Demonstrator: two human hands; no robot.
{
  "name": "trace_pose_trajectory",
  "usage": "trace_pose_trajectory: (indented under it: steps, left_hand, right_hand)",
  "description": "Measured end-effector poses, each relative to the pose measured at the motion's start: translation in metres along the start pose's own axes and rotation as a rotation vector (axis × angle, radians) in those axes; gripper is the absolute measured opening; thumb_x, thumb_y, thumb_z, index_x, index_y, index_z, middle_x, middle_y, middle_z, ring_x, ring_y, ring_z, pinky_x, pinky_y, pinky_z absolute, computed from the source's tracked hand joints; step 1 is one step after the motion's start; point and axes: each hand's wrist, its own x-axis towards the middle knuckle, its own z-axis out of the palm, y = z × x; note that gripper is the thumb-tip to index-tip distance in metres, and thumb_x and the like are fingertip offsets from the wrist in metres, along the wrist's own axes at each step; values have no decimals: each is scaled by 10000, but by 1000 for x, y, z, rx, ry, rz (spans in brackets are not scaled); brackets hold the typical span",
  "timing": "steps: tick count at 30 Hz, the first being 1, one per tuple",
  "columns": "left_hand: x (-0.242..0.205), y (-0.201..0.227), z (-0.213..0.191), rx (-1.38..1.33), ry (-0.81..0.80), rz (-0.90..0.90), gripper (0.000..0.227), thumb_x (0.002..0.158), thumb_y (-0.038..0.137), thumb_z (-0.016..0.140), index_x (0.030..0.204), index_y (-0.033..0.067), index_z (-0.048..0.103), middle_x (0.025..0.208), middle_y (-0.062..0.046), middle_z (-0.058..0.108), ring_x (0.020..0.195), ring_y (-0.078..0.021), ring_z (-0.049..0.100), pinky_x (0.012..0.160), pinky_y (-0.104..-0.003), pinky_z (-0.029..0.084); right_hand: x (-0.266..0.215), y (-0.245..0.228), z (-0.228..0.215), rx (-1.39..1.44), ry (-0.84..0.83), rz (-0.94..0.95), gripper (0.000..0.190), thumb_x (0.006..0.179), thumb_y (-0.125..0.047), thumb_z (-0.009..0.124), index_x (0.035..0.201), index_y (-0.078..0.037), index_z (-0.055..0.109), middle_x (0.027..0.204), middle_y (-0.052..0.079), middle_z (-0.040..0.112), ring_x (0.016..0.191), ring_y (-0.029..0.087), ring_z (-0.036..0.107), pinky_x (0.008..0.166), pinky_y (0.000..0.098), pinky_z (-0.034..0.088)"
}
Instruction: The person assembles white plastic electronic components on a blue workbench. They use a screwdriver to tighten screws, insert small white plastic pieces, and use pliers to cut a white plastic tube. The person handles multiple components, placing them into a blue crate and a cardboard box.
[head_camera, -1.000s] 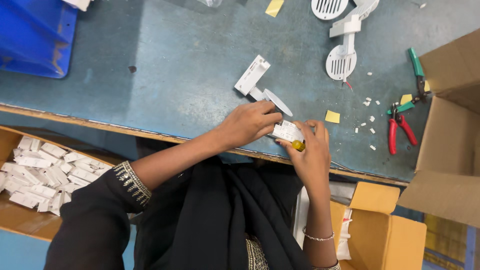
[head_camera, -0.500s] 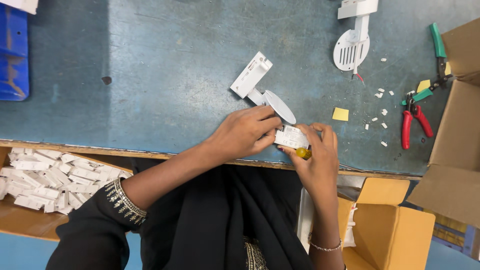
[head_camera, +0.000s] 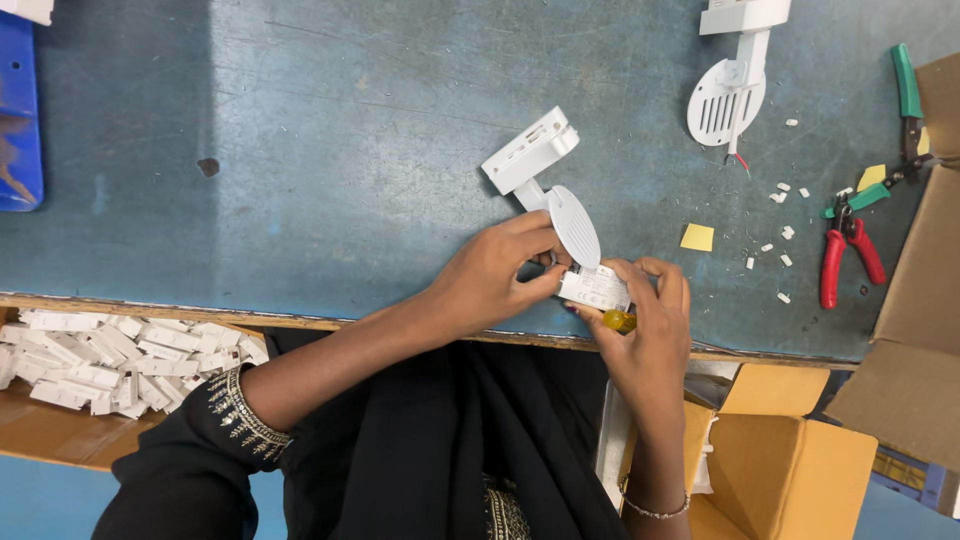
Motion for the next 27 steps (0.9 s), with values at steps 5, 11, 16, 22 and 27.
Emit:
trace_pose_trajectory:
  steps: [5,11,16,22,27]
  left_hand:
    - [3,-3,2,-23,4,4,112,858,57,701,952,19,652,998,-78,650,868,-197,699,795,-322,577]
    - [5,-4,0,36,-6,53,120,847,52,703,954,28,655,958,-72,652,835,-207,693,763,-329,574]
    - [5,-3,-1,47,-17,48,124,857,61,699,971,35,657,969,-69,649,843,-211,692,759,-335,569]
    - [6,-2,-3,151,-47,48,121,861,87,719,964,45,672,986,-65,637,854,-237,672,753,-369,549]
    - [4,-5,-6,170,-53,130,143,889,105,723,1019,52,695,1058,-64,647,932,-255,686,789,-382,557]
  right_hand:
    - [-1,1,0,-8,6,-1,560,707,-209,899,1219,-106,696,1188,139,579,1133,340,574,908,449,489]
    - [-1,3,1,-15,7,3,573,701,-216,905,1223,-102,696,1194,141,579,1133,343,570,900,449,490]
    - [-1,3,2,-19,11,-3,572,704,-223,907,1221,-101,696,1190,141,579,1130,341,571,899,449,490]
    - [-1,3,1,-6,12,-6,569,709,-223,904,1224,-96,698,1183,140,581,1126,338,577,901,446,490]
    - [0,3,1,-5,9,-12,572,709,-225,904,1225,-89,696,1189,144,578,1132,338,576,906,445,490]
